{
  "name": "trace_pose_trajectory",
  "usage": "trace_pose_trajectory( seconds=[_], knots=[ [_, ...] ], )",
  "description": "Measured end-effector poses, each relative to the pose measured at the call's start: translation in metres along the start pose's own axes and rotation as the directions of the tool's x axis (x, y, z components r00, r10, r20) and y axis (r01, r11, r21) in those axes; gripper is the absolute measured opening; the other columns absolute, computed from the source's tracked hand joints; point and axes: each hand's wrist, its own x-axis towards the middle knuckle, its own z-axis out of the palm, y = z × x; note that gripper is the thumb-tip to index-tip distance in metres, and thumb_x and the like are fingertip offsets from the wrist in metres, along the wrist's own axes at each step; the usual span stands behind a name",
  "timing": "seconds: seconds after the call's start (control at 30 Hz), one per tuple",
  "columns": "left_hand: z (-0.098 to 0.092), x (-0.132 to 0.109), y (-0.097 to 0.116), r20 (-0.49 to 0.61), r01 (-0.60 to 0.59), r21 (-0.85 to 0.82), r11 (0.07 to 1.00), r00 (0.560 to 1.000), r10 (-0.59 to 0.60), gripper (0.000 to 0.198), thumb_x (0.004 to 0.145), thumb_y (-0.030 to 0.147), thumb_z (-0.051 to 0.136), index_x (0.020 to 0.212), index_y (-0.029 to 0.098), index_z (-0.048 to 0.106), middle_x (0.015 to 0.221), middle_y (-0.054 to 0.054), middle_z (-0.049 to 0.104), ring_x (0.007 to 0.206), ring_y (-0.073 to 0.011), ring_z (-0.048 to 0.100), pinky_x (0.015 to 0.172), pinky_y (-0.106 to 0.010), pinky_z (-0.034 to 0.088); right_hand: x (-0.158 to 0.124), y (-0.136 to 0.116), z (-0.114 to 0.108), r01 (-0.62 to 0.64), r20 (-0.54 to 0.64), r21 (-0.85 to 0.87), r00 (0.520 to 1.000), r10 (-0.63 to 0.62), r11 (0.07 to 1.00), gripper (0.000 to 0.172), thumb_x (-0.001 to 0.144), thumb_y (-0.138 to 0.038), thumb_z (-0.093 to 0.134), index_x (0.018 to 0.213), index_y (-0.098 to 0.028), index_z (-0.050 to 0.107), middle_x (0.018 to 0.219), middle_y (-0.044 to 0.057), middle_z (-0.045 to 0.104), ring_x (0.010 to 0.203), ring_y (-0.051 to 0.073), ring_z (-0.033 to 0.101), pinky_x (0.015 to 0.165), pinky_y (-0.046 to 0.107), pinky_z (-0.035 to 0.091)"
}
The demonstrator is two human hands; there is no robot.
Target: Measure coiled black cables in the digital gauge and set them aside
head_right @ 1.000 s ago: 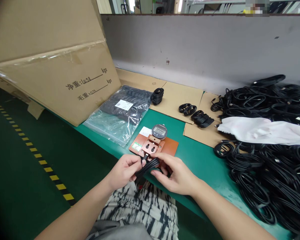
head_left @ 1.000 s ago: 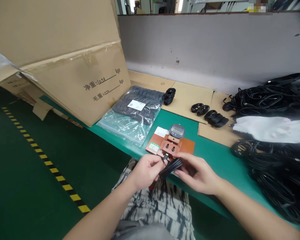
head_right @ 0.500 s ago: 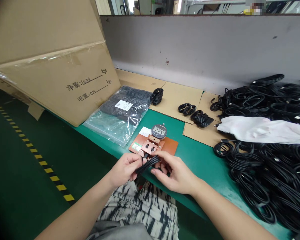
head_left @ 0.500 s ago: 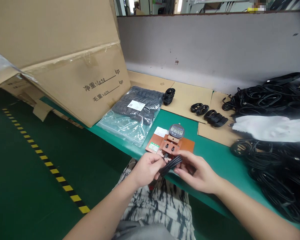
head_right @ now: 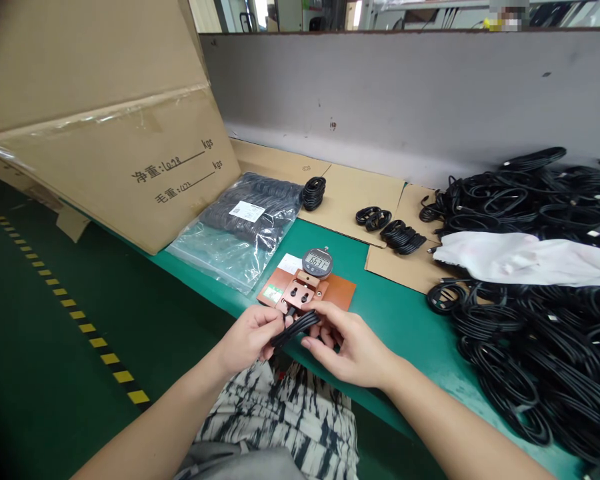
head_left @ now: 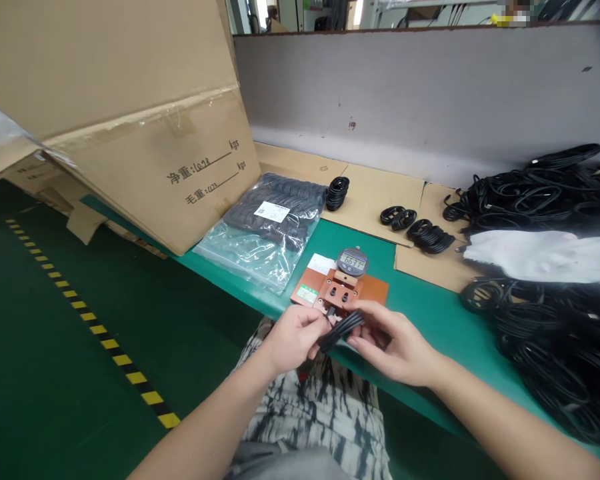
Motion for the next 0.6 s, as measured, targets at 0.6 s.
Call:
trace_pose_trajectory(
  seconds=[0.6],
  knots=[
    [-0.0006,0.0013,-0.0021,0.009,0.007,-0.009,1.000,1.000,-0.007,0.038,0.084,0.027,0.047,0.047,0.019,0.042,0.037,0.005,0.043,0.035,-0.0059,0.037,0.041,-0.019,0.026,-0.0005,-0.0015,0.0007,-0.011,0.003,0.004,1.000,0.011,1.000,0.043,0.091,-0.022,0.058,0.131,-0.026,0.042,0.065,-0.005,0.046,0.051,0.008,0.040,0.046,0.021,0.032]
  ],
)
